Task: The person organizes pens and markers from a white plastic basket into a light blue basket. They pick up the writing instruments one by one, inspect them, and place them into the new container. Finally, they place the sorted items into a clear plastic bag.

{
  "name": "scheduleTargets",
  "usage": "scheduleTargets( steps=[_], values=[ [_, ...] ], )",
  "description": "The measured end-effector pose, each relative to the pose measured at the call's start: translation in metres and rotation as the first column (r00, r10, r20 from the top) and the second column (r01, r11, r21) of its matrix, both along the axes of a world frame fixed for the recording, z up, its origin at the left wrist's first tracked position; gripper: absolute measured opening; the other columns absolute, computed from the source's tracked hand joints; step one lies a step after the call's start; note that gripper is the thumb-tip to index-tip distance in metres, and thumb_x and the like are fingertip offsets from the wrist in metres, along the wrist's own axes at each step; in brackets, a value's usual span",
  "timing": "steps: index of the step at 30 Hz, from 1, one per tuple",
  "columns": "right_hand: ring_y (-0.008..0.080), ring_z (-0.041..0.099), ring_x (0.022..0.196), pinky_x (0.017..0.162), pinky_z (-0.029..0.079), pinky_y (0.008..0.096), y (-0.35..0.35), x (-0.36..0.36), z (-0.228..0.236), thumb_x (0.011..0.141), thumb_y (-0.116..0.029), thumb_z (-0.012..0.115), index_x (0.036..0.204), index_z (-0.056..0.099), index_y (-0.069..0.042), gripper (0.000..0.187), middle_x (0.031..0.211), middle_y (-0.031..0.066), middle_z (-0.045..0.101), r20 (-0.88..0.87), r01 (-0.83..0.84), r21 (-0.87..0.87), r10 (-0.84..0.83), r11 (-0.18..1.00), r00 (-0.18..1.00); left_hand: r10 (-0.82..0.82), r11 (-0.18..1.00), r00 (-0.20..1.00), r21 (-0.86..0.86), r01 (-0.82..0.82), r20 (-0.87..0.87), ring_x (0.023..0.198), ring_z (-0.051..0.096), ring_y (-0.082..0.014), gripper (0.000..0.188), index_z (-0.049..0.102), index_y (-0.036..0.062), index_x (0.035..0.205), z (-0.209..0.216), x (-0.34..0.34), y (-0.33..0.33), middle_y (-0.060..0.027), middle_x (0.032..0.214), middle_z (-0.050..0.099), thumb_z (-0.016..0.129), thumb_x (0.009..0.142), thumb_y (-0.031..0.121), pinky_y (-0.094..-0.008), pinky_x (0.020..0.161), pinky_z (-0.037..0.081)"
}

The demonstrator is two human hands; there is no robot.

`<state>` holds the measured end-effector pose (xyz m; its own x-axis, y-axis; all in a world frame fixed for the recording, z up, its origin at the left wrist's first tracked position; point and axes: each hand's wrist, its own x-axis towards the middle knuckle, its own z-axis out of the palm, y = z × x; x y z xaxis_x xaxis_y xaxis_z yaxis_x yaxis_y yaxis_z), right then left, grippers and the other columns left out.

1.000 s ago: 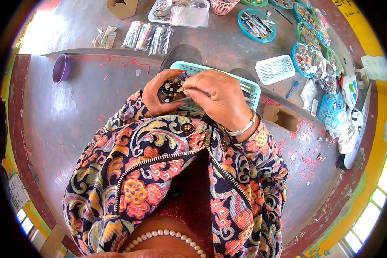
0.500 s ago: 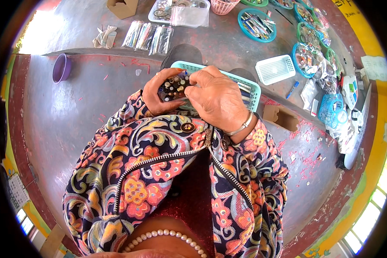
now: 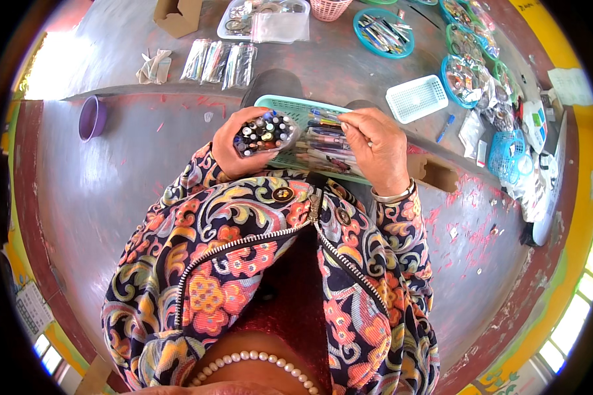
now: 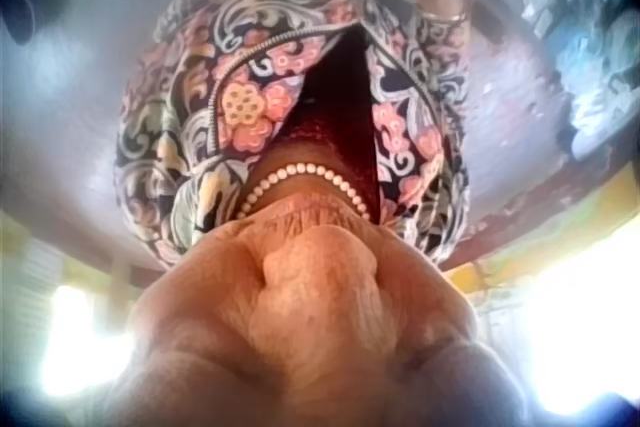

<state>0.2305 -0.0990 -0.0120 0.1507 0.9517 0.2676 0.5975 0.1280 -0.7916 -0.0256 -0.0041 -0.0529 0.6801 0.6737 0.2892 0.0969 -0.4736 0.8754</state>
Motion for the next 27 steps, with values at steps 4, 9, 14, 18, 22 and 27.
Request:
scheduleTargets(
  steps=[4,9,14,18,22,27],
  values=[
    [0.0289,0.062,0.079,0.07,0.049,0.0335,-0.023,0.012,-0.027,0.081,-0.008,0.065,0.093,0.067,-0.004,0.013,0.088,0.0123,0.064,0.067,-0.021,-0.146,0.031,0.989,0.997,0.001,1.0,1.0,0.003,-0.001,0.016,0.104,0.059,-0.022,0.067,0.048,0.0019,0.128,-0.005,0.0,0.001,-0.0145,0.116,0.058,0.078,0.068,0.011,-0.0321,0.09,0.046],
    [0.0337,0.059,0.088,0.075,0.048,0.0391,-0.042,0.009,-0.05,0.076,-0.012,0.067,0.092,0.064,-0.004,0.019,0.091,0.0126,0.063,0.175,-0.11,-0.158,0.138,0.981,0.975,0.008,1.0,1.0,0.003,-0.008,-0.005,0.106,0.058,-0.0181,0.07,0.047,0.0007,0.129,-0.003,0.001,0.0,-0.0135,0.118,0.056,0.079,0.068,0.01,-0.0304,0.091,0.045],
    [0.0337,0.057,0.088,0.075,0.046,0.0411,-0.039,0.0,-0.052,0.076,-0.011,0.065,0.093,0.062,-0.005,0.018,0.087,0.0121,0.06,0.234,-0.145,-0.213,0.194,0.966,0.953,0.003,1.0,1.0,0.011,-0.003,-0.006,0.106,0.058,-0.0185,0.07,0.047,0.0009,0.129,-0.006,0.0,0.002,-0.0135,0.119,0.055,0.079,0.068,0.011,-0.0309,0.092,0.045],
    [0.0316,0.059,0.083,0.071,0.047,0.0376,-0.037,0.003,-0.051,0.078,-0.009,0.064,0.093,0.062,-0.004,0.017,0.087,0.0116,0.061,0.238,-0.128,-0.17,0.167,0.977,0.957,0.014,1.0,1.0,0.019,-0.014,-0.023,0.106,0.058,-0.0188,0.07,0.047,0.0008,0.129,-0.002,0.0,0.0,-0.0135,0.118,0.056,0.08,0.068,0.012,-0.031,0.091,0.045],
    [0.0168,0.063,0.077,0.066,0.048,0.0261,-0.039,0.006,-0.034,0.083,-0.002,0.062,0.1,0.06,-0.002,0.017,0.09,0.008,0.064,-0.133,0.026,-0.235,-0.058,0.972,0.989,0.019,0.999,1.0,0.026,-0.02,0.007,0.104,0.059,-0.0181,0.069,0.047,0.0006,0.128,-0.006,0.001,0.001,-0.0133,0.118,0.056,0.08,0.068,0.009,-0.0303,0.09,0.046],
    [0.0196,0.064,0.084,0.073,0.053,0.0277,-0.037,0.019,-0.038,0.087,0.001,0.059,0.127,0.043,-0.003,0.044,0.092,0.0093,0.063,-0.825,0.087,-0.153,-0.176,0.984,0.537,0.066,0.996,0.996,-0.065,-0.062,0.065,0.101,0.061,-0.025,0.062,0.052,0.0025,0.124,-0.003,0.005,-0.003,-0.0149,0.112,0.061,0.079,0.068,0.01,-0.0329,0.086,0.047]
  ],
)
